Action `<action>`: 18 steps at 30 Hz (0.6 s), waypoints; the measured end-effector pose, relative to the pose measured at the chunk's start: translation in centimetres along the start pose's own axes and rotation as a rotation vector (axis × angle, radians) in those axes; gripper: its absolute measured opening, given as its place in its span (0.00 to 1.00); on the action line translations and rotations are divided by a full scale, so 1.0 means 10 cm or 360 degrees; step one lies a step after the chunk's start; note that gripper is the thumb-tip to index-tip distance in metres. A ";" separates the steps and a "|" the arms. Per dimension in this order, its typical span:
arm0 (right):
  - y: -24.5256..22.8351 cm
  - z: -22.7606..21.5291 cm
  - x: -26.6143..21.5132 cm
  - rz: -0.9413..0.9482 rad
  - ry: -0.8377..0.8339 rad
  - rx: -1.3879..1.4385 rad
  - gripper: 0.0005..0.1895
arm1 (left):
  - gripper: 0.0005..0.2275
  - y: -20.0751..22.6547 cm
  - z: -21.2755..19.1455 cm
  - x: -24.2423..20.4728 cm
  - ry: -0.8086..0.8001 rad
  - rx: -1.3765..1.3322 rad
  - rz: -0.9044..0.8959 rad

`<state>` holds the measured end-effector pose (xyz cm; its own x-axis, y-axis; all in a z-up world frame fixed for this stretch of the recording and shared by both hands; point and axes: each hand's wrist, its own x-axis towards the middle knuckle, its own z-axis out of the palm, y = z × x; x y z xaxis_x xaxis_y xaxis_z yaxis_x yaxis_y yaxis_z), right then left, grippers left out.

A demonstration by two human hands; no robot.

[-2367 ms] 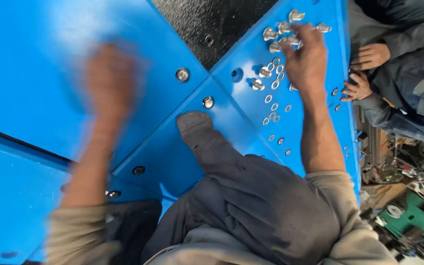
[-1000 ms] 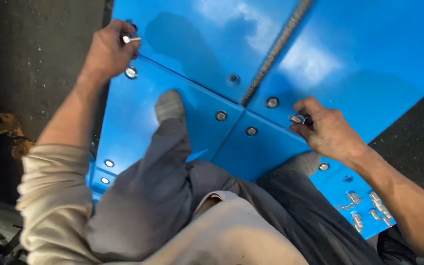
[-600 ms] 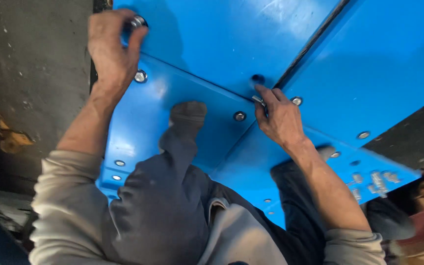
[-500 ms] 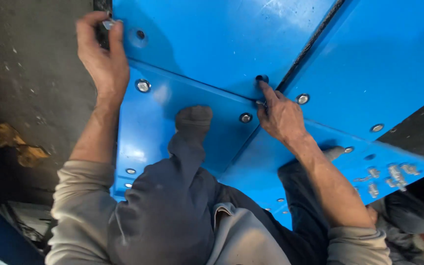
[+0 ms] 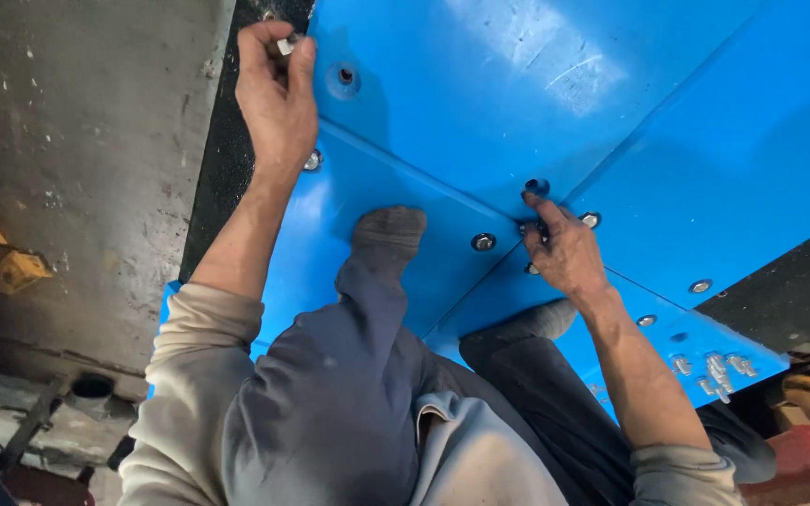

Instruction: The person assembles blue modular panels by hand, inserting and tightening metal bolts into pre-drilled holes. They lift and position panels, align edges, and secure fasteners across multiple sections of the structure.

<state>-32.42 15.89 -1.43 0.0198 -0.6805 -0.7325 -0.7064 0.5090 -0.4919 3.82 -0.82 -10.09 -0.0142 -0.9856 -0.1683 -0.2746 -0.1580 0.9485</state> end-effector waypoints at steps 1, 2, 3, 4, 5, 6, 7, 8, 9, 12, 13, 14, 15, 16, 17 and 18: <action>-0.01 0.00 0.01 0.0022 0.0014 -0.0022 0.27 | 0.11 0.02 -0.02 0.02 -0.0018 0.0159 -0.0039; -0.01 0.00 0.02 0.0044 0.0028 -0.0044 0.27 | 0.11 0.05 -0.03 0.03 -0.0034 0.0318 -0.0077; -0.02 -0.01 0.01 0.0049 0.0033 -0.0032 0.27 | 0.11 0.14 -0.05 0.02 -0.0046 0.0324 -0.0072; -0.02 -0.02 0.01 0.0045 -0.0008 -0.0012 0.28 | 0.10 0.22 -0.06 0.01 -0.0051 0.0453 0.0009; 0.00 -0.04 0.00 0.0049 -0.0040 0.0004 0.28 | 0.10 0.29 -0.04 0.01 -0.0060 0.0570 0.0095; -0.02 -0.04 0.07 0.0062 -0.0025 0.0011 0.28 | 0.10 0.37 -0.08 0.02 -0.0077 0.0564 0.0105; 0.00 -0.05 0.00 0.0147 -0.0026 0.0090 0.27 | 0.11 0.43 -0.05 -0.03 -0.0111 0.0882 0.0470; 0.02 -0.05 -0.06 0.0232 -0.0025 0.0171 0.27 | 0.12 0.48 -0.02 -0.08 -0.0147 0.1179 0.0851; 0.02 0.00 -0.13 0.0317 -0.0019 0.0176 0.27 | 0.12 0.45 0.00 -0.15 -0.0213 0.1124 0.0835; 0.04 0.12 -0.04 0.0493 0.0273 0.0519 0.14 | 0.11 0.29 0.03 -0.19 -0.0378 0.1209 0.0841; 0.09 0.20 -0.02 0.0217 0.0518 0.0449 0.13 | 0.11 0.21 0.01 -0.21 -0.0398 0.1253 0.0858; 0.13 0.28 0.00 -0.0062 0.0756 0.0370 0.12 | 0.12 0.12 -0.01 -0.23 -0.0417 0.1297 0.0875; 0.13 0.30 0.03 -0.0049 0.0763 0.0378 0.12 | 0.12 0.12 0.00 -0.21 -0.0433 0.1293 0.0882; 0.13 0.33 0.07 -0.0189 0.0825 0.0250 0.11 | 0.11 0.12 0.00 -0.20 -0.0459 0.1195 0.0781; 0.13 0.35 0.10 -0.0336 0.0878 0.0116 0.11 | 0.10 0.12 -0.01 -0.20 -0.0476 0.1097 0.0677; 0.12 0.37 0.10 -0.0329 0.0881 0.0118 0.11 | 0.10 0.09 -0.02 -0.21 -0.0484 0.1095 0.0679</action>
<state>-30.61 17.83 -4.50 -0.2346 -0.9328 -0.2736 -0.6756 0.3588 -0.6441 3.77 1.08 -8.82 -0.4784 -0.8781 0.0074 -0.7068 0.3900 0.5902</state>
